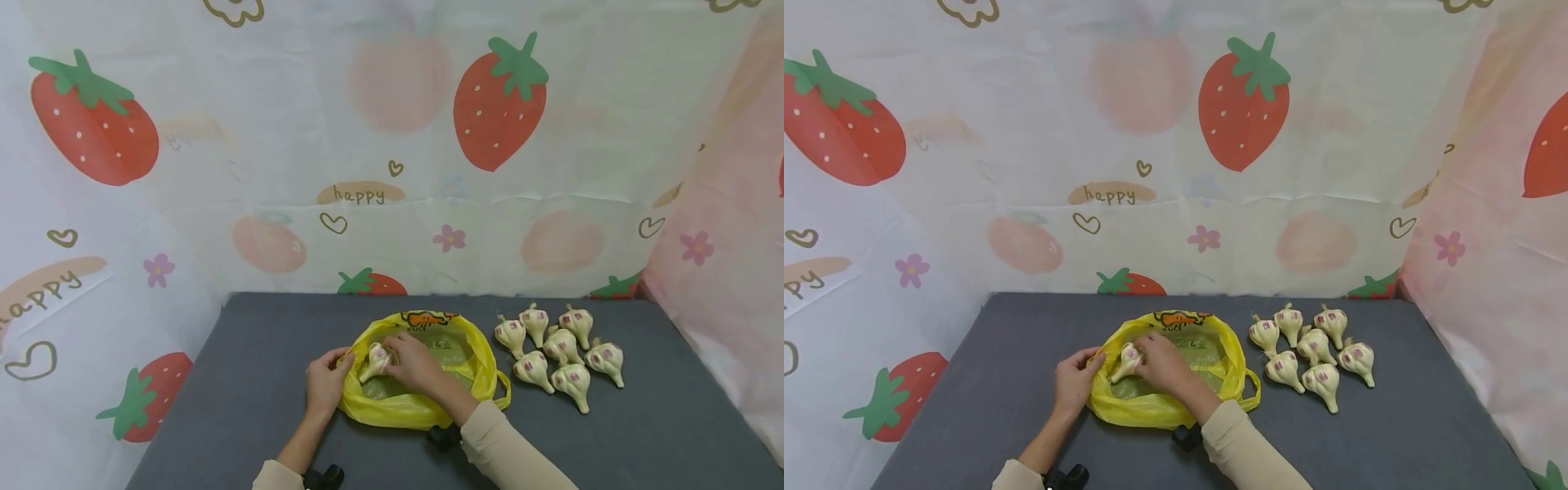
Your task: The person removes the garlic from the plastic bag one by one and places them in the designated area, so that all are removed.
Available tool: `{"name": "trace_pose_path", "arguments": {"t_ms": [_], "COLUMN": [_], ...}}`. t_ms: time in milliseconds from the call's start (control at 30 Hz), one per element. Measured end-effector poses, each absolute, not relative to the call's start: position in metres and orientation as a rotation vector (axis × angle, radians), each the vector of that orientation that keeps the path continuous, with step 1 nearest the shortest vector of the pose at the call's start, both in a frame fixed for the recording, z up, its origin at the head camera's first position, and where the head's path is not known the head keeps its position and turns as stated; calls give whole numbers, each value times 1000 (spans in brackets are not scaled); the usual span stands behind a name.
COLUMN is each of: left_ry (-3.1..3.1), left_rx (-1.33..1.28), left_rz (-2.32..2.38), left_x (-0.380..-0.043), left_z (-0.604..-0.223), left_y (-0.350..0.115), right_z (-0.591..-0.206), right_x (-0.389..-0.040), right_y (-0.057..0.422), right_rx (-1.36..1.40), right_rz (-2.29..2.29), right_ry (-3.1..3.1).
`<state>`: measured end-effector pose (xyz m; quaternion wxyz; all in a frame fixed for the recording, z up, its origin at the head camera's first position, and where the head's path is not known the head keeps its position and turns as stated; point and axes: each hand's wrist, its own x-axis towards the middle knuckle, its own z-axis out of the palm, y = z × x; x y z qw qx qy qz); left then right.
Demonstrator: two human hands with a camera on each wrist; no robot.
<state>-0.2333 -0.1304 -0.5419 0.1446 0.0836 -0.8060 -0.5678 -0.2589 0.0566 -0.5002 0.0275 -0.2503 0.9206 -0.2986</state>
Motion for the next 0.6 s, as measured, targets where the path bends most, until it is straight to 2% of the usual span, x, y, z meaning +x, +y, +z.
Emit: {"name": "trace_pose_path", "arguments": {"t_ms": [300,600], "left_ry": [-2241,-2322], "left_rx": [163,245], "left_rz": [-1610,-1605], "left_x": [-232,-234], "left_z": [-544,-542], "left_y": [-128,-129], "right_z": [-502,-500], "right_x": [-260,-257], "right_y": [62,56], "right_rx": [-832,-699], "right_rz": [-924,-924], "right_ry": [2895,2889]}}
